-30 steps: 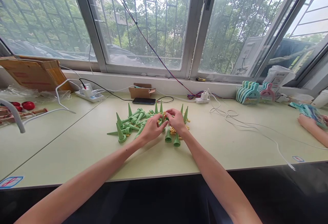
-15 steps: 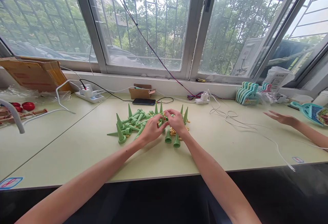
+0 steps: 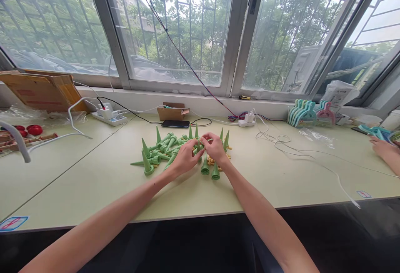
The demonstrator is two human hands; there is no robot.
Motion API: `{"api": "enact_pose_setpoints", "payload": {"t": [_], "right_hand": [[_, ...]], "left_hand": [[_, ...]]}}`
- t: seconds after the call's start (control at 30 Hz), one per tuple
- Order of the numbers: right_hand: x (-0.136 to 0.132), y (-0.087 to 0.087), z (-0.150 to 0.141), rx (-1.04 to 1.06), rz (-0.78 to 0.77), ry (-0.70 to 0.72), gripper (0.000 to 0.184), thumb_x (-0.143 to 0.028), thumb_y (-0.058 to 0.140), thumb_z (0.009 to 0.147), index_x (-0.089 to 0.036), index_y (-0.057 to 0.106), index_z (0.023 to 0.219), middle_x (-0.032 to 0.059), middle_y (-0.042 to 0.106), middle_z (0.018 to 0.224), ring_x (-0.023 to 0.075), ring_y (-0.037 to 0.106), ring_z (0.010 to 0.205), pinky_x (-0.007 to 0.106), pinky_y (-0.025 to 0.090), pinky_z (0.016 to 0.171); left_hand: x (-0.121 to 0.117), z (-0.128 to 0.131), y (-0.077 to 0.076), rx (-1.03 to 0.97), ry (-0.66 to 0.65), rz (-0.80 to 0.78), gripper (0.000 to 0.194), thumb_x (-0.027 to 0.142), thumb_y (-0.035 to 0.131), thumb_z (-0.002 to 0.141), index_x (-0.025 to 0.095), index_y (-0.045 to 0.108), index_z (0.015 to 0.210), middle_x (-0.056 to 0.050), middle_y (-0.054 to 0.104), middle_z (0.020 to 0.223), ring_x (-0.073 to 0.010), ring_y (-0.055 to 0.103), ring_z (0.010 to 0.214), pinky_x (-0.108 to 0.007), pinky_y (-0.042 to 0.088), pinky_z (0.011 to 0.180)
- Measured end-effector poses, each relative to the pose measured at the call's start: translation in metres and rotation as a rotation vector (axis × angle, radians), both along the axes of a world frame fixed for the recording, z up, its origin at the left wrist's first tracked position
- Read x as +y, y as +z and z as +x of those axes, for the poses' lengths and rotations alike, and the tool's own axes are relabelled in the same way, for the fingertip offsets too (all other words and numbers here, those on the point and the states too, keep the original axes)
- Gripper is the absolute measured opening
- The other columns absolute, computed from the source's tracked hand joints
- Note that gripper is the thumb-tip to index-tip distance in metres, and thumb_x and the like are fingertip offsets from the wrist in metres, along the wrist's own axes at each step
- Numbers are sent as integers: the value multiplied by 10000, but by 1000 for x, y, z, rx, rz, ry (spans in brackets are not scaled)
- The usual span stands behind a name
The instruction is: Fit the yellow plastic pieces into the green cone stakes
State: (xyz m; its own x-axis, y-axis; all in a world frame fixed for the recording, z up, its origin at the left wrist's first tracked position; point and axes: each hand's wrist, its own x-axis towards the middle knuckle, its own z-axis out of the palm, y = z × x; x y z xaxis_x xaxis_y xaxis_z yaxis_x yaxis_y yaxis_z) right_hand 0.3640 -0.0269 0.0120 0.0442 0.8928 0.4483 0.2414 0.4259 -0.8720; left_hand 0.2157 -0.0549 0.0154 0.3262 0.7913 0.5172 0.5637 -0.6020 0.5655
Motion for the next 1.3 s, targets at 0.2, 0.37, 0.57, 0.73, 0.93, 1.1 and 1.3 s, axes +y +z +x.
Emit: {"api": "enact_pose_setpoints", "payload": {"t": [0.2,0.37,0.57,0.73,0.93,1.1,1.3], "right_hand": [[0,-1,1,-67,14,-85,286,-479,592,829,-194,598,808,56,642,843,144,547,576,267,448,485],[-2,0,0,-85,-4,-109,289,-489,555,854,-204,560,807,53,637,850,143,540,571,271,444,494],[-1,0,0,-64,0,-121,277,-480,530,859,-205,533,829,60,641,843,164,574,625,275,455,512],[-1,0,0,-57,4,-109,238,-446,537,848,-209,527,829,58,643,806,168,581,605,277,451,498],[-5,4,-1,-67,25,-75,225,-419,535,860,-201,586,871,52,663,754,178,611,610,276,465,521],[-4,2,0,-122,110,-91,225,-410,566,856,-191,620,855,61,680,794,194,634,716,299,501,651],[-6,2,-1,-157,126,-73,217,-400,568,861,-196,609,800,39,657,741,181,611,678,295,486,642]], "left_hand": [[1,-1,-1,34,-61,-58,43,185,523,886,176,551,855,-44,626,824,-176,558,714,-290,403,668],[0,-1,0,46,-60,-71,46,172,513,879,183,542,845,-40,632,811,-180,561,712,-295,410,680],[-1,-2,0,43,-77,-98,112,97,500,829,184,540,886,-45,639,840,-175,573,727,-289,431,690],[0,-2,-3,7,-75,-82,190,55,482,774,200,506,894,-28,615,804,-170,559,712,-279,422,660],[5,-2,-4,-164,-31,-148,133,155,516,820,200,468,937,22,568,711,-125,519,576,-245,387,573],[12,-1,-4,-355,13,-272,108,236,522,866,203,457,946,49,555,623,-108,505,459,-235,384,503],[13,1,-2,-532,-3,-338,133,317,522,910,204,457,888,27,588,693,-78,487,391,-214,375,408]]}}
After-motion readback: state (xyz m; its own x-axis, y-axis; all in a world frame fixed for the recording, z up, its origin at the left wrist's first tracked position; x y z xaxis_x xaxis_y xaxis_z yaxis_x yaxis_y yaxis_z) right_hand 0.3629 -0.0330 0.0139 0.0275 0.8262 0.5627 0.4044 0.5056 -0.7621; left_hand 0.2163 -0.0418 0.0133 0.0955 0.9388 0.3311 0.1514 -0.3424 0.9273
